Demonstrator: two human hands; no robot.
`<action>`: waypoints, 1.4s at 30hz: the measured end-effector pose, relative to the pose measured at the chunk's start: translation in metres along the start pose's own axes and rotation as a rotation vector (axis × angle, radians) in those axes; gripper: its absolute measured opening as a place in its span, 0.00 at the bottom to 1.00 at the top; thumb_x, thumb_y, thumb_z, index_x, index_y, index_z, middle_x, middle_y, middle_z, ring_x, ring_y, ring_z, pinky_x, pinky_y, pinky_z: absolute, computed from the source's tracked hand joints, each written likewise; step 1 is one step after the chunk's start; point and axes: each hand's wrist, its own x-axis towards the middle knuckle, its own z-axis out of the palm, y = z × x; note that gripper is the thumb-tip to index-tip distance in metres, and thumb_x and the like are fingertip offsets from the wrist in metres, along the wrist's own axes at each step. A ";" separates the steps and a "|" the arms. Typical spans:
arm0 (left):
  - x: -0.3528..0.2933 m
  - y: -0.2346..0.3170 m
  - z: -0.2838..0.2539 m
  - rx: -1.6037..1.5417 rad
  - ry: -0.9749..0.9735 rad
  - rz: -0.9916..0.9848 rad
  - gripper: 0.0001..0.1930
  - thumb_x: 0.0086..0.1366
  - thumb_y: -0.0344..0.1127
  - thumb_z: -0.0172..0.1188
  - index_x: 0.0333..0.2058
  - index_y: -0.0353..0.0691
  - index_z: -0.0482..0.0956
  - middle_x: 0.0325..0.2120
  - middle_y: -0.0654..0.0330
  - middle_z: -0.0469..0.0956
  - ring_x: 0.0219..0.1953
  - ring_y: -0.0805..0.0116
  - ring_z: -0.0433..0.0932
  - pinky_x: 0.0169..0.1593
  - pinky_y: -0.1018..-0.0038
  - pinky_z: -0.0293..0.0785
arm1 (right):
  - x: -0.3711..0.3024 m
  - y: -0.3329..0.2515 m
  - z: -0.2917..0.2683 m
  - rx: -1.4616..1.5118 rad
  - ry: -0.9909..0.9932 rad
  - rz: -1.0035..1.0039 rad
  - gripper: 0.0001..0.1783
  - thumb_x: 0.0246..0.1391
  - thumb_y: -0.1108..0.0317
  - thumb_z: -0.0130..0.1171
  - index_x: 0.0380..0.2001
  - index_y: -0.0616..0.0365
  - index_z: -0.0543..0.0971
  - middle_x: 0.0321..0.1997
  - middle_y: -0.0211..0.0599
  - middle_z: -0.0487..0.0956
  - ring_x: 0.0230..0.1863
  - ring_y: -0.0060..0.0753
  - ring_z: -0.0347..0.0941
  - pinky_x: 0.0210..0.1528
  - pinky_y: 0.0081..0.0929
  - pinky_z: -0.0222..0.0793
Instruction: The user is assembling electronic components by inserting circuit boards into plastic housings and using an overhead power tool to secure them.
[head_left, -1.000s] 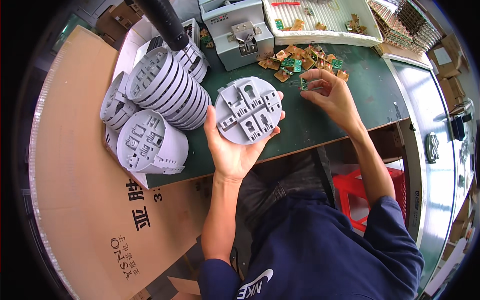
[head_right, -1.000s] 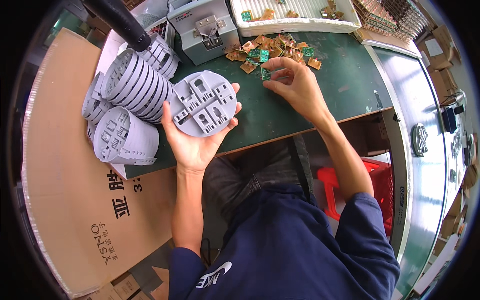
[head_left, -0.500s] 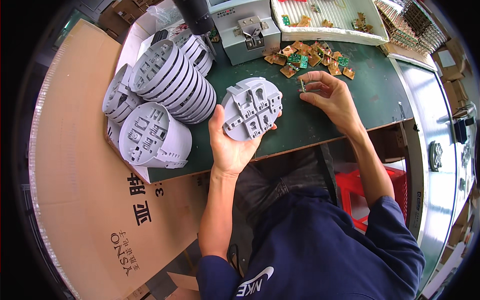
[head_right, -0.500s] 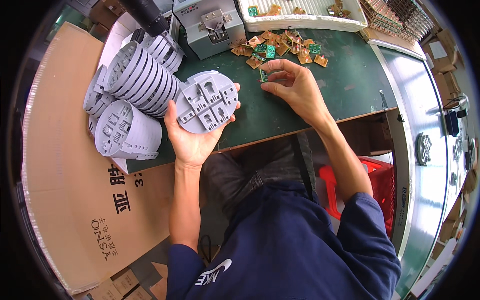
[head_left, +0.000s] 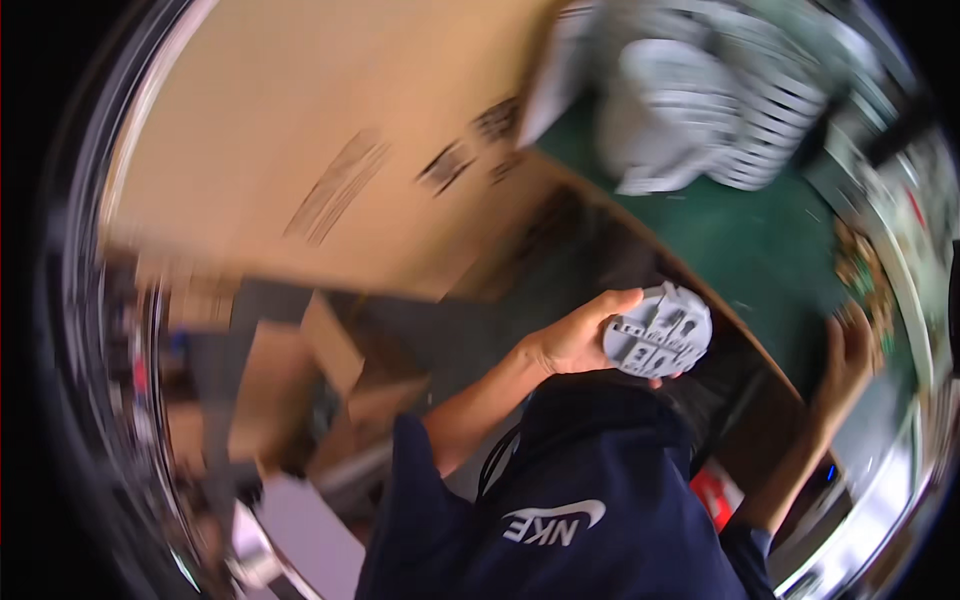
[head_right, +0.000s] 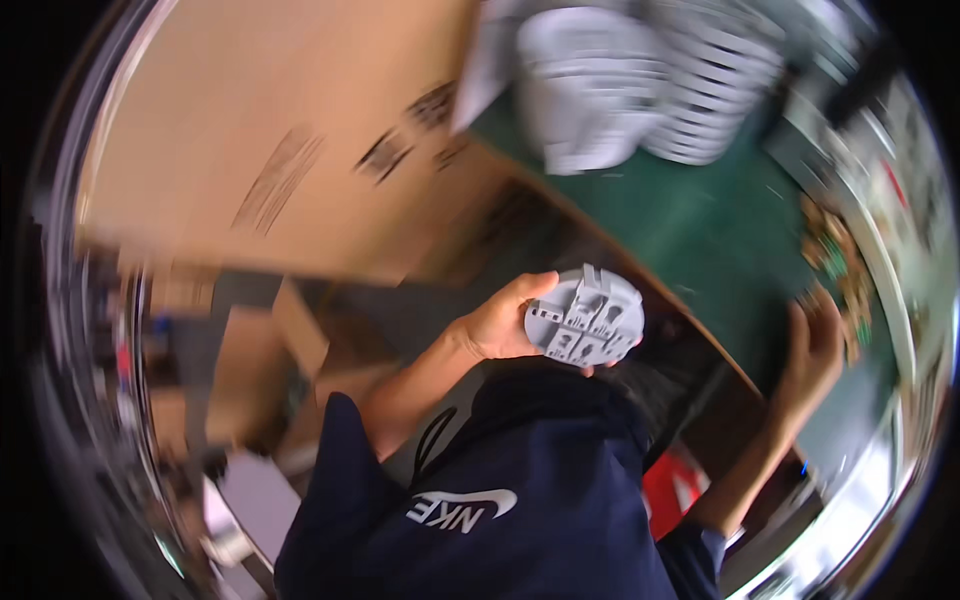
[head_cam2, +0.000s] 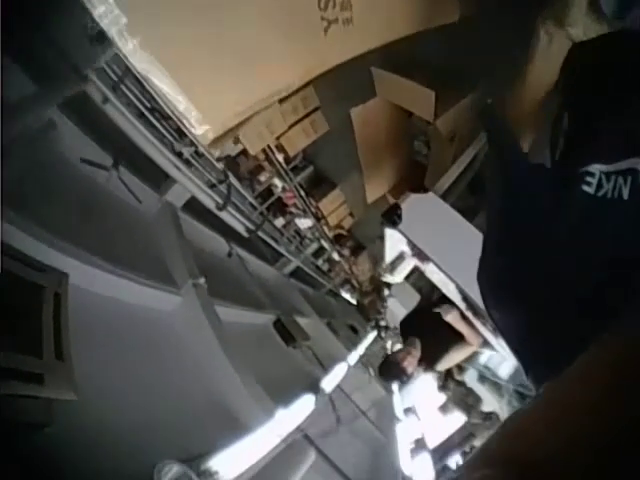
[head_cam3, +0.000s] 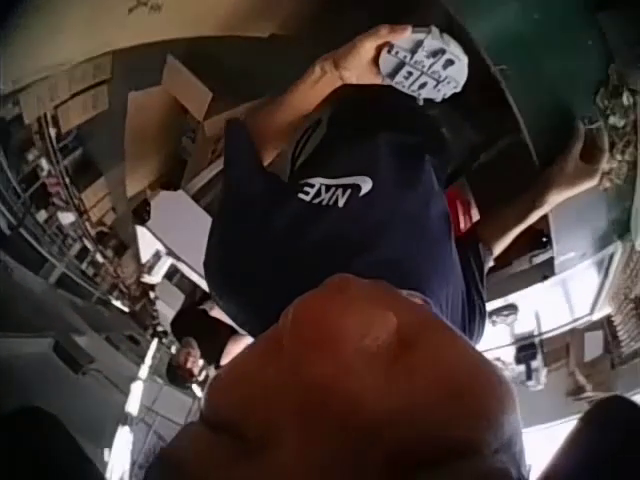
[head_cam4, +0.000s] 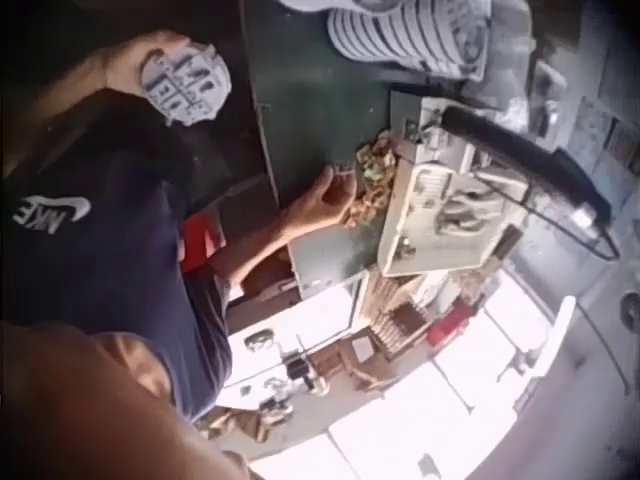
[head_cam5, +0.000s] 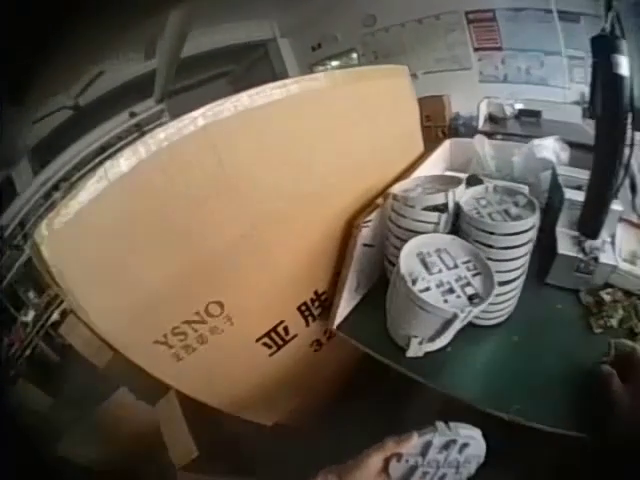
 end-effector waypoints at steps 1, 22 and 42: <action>-0.033 -0.006 -0.016 -0.021 0.056 0.056 0.37 0.74 0.63 0.48 0.69 0.40 0.65 0.59 0.45 0.77 0.54 0.45 0.81 0.53 0.50 0.80 | 0.005 0.015 -0.005 0.038 0.004 -0.049 0.21 0.65 0.74 0.62 0.60 0.67 0.77 0.51 0.38 0.83 0.51 0.27 0.77 0.58 0.25 0.71; -0.185 0.071 0.033 0.873 0.308 0.641 0.40 0.62 0.60 0.69 0.59 0.28 0.75 0.60 0.35 0.74 0.64 0.41 0.73 0.68 0.48 0.67 | -0.001 -0.021 0.016 0.061 -0.041 0.044 0.18 0.60 0.78 0.65 0.54 0.60 0.80 0.37 0.25 0.78 0.38 0.16 0.73 0.46 0.16 0.70; 0.042 0.198 0.174 2.161 0.478 0.578 0.37 0.53 0.36 0.75 0.61 0.36 0.71 0.64 0.47 0.70 0.63 0.60 0.74 0.64 0.66 0.70 | -0.013 -0.027 0.012 0.183 0.034 0.128 0.20 0.57 0.82 0.64 0.53 0.61 0.80 0.36 0.25 0.79 0.37 0.14 0.74 0.45 0.15 0.71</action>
